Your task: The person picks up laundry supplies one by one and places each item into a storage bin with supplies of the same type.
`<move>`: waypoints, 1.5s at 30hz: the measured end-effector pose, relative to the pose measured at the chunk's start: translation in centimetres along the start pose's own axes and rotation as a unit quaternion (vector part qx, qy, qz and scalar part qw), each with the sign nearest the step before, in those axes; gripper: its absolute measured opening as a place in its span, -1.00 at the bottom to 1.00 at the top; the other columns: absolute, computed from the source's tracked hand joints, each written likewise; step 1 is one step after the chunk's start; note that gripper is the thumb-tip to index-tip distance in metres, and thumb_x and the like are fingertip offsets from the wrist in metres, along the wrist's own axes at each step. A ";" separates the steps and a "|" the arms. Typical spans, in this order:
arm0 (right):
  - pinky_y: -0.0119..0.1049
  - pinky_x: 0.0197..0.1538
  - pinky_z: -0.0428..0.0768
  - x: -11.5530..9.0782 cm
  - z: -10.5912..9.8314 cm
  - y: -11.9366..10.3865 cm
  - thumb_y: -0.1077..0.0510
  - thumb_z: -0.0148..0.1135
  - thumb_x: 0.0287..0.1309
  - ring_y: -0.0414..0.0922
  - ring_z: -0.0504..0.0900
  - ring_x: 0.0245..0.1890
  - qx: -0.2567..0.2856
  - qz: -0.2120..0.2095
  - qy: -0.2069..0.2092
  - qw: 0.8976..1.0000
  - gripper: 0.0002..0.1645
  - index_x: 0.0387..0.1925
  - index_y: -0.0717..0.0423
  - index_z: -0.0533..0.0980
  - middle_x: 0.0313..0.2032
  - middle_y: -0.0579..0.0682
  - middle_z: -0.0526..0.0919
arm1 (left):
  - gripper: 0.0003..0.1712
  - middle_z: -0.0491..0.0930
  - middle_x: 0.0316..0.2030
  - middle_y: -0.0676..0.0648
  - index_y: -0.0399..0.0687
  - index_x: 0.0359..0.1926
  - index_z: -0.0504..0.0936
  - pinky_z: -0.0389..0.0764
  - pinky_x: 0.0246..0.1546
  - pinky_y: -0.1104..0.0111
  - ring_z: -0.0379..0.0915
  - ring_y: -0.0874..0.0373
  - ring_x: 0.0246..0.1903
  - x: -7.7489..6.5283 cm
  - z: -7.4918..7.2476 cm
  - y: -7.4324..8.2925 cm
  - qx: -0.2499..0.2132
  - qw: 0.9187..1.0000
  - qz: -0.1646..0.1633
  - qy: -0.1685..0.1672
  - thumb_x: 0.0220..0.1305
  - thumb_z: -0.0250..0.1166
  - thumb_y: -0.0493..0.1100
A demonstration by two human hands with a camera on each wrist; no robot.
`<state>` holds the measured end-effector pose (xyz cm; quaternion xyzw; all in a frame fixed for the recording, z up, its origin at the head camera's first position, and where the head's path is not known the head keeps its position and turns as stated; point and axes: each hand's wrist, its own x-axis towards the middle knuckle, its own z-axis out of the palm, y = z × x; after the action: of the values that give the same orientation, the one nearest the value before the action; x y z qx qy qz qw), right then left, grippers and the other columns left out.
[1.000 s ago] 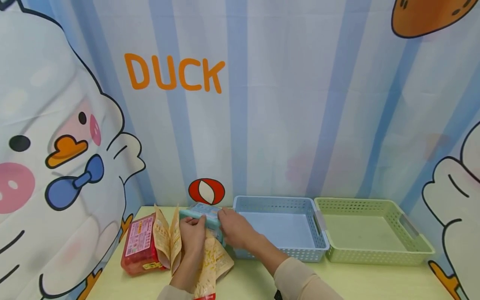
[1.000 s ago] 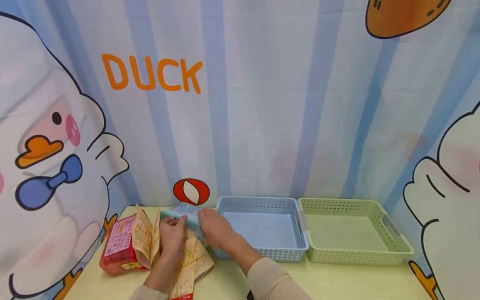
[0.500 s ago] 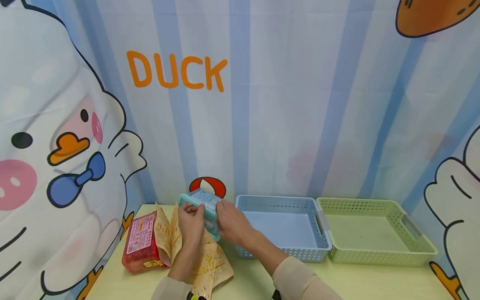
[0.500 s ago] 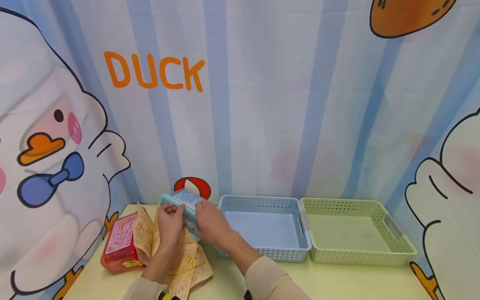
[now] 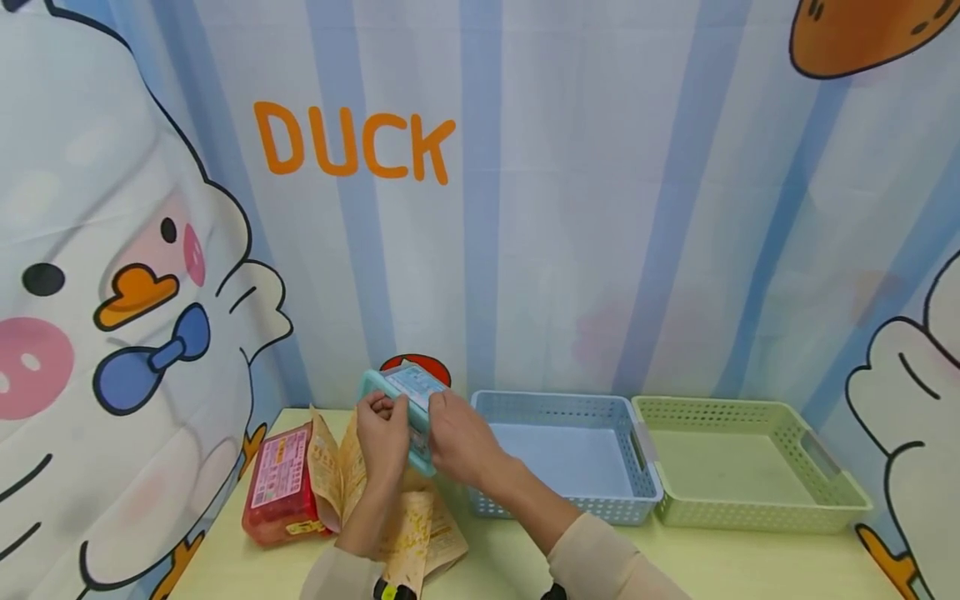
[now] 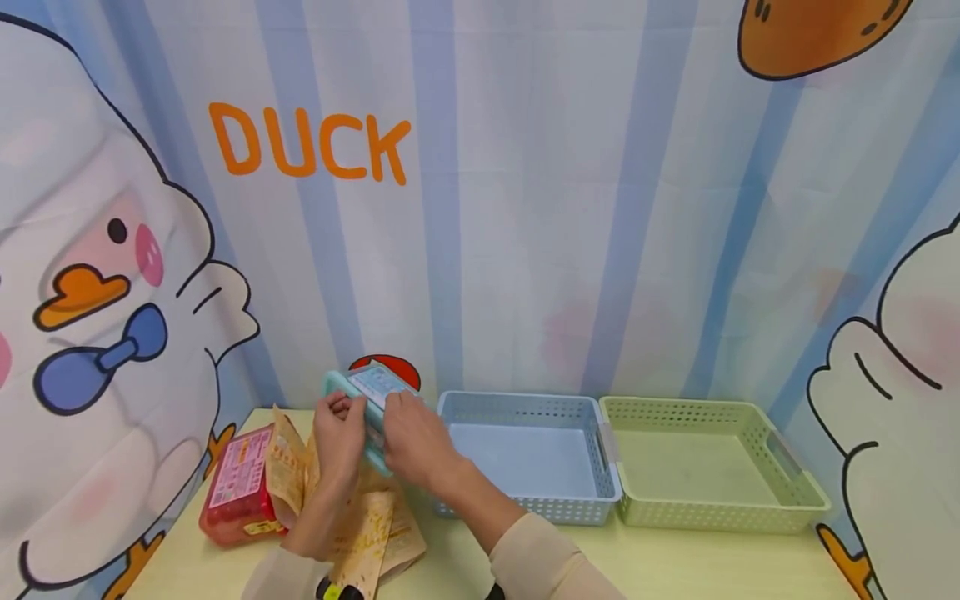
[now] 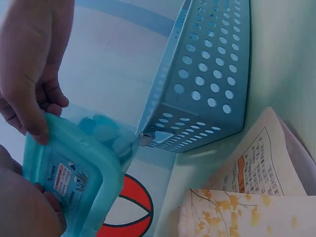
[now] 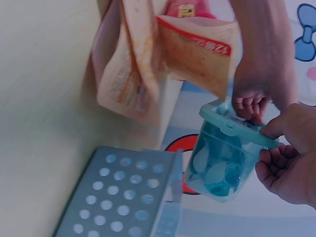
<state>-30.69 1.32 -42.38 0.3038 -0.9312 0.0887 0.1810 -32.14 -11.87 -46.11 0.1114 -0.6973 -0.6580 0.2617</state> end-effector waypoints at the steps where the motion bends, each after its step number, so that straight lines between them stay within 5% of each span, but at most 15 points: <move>1: -0.23 -0.16 0.60 0.0 -0.3 -0.1 0.25 0.23 0.40 -0.10 0.51 -0.25 0.003 0.000 -0.002 1.000 -0.68 0.09 0.34 0.45 -0.18 0.09 0.55 | -0.51 0.47 -0.06 -0.14 -0.33 0.27 0.40 0.45 -0.17 0.46 0.43 0.07 -0.12 0.0 0.0 0.1 0.000 1.000 0.004 -0.002 0.52 0.22 -0.09; 9: -0.21 -0.28 0.59 0.2 -2.6 -0.5 0.31 0.24 0.32 -0.08 0.48 -0.29 0.035 0.028 -0.010 0.999 -0.72 0.02 0.30 0.43 -0.21 0.07 0.50 | -0.57 0.54 0.09 -0.23 -0.31 0.33 0.45 0.47 -0.03 0.30 0.47 -0.02 0.02 -0.1 -0.6 1.1 0.021 0.997 0.064 -0.029 0.63 0.03 -0.14; 19: -0.08 -0.13 0.62 0.3 -4.8 0.1 0.39 0.25 0.32 0.04 0.55 -0.24 0.137 0.087 0.004 0.987 -0.69 0.04 0.41 0.43 -0.20 0.18 0.54 | -0.53 0.49 0.09 -0.21 -0.28 0.43 0.43 0.52 0.04 0.15 0.45 -0.03 0.04 -0.2 0.1 1.5 0.039 0.987 0.122 -0.096 0.66 0.04 -0.17; 27: -0.01 -0.02 0.64 -0.3 -5.3 0.8 0.41 0.18 0.34 0.14 0.58 -0.13 0.128 0.106 0.017 0.986 -0.70 0.06 0.48 0.44 -0.13 0.27 0.55 | -0.42 0.37 0.14 -0.33 -0.24 0.54 0.38 0.41 0.07 -0.05 0.31 -0.23 0.13 -0.3 0.1 0.1 0.158 0.968 0.163 -0.105 0.60 0.13 -0.18; 32: -0.01 0.03 0.63 -0.6 -5.3 1.0 0.48 0.24 0.19 0.14 0.57 -0.12 0.100 0.100 0.012 0.990 -0.67 0.00 0.46 0.45 -0.12 0.28 0.55 | -0.29 0.21 0.31 -0.41 -0.17 0.64 0.22 0.37 0.10 -0.23 0.16 -0.36 0.23 -1.3 -0.3 -0.1 0.245 0.959 0.109 -0.089 0.63 0.10 0.00; 37: -0.06 -0.12 0.62 -0.9 -5.2 1.4 0.50 0.27 0.16 0.06 0.50 -0.26 0.105 0.110 0.010 0.988 -0.65 -0.02 0.44 0.44 -0.17 0.23 0.51 | 0.01 0.05 0.40 -0.58 -0.42 0.65 -0.17 0.36 0.23 -0.36 0.14 -0.55 0.33 -1.4 -1.0 -0.4 0.259 0.956 0.000 -0.138 0.63 0.01 0.21; 39: -0.05 -0.15 0.62 -1.0 -5.2 1.6 0.50 0.24 0.18 0.07 0.50 -0.29 0.112 0.110 0.015 0.988 -0.70 -0.05 0.44 0.44 -0.19 0.24 0.50 | 0.03 0.17 0.35 -0.63 -0.55 0.59 -0.15 0.42 0.22 -0.32 0.28 -0.54 0.29 -1.4 -1.2 -0.6 0.237 0.959 -0.031 -0.154 0.64 0.00 0.23; 41: -0.03 -0.15 0.62 -1.0 -5.3 1.9 0.48 0.21 0.24 0.08 0.51 -0.28 0.119 0.109 0.016 0.987 -0.77 -0.08 0.43 0.43 -0.19 0.25 0.51 | -0.07 0.40 0.19 -0.63 -0.65 0.48 0.08 0.55 0.15 -0.24 0.50 -0.47 0.14 -1.4 -1.4 -0.8 0.179 0.968 -0.059 -0.164 0.66 0.01 0.19; 45: 0.02 -0.14 0.62 -1.0 -5.7 2.4 0.42 0.20 0.34 0.12 0.54 -0.26 0.140 0.110 0.023 0.984 -0.87 -0.15 0.40 0.43 -0.22 0.26 0.51 | -0.36 0.69 -0.23 -0.36 -0.62 0.23 0.43 0.77 -0.14 0.08 0.73 -0.07 -0.33 -1.5 -1.5 -1.0 0.052 0.977 -0.106 -0.176 0.69 0.04 0.03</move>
<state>-29.79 5.29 -37.69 0.2194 -0.9330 0.2446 0.1467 -30.32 -12.52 -47.43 0.0805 -0.7497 -0.6543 0.0576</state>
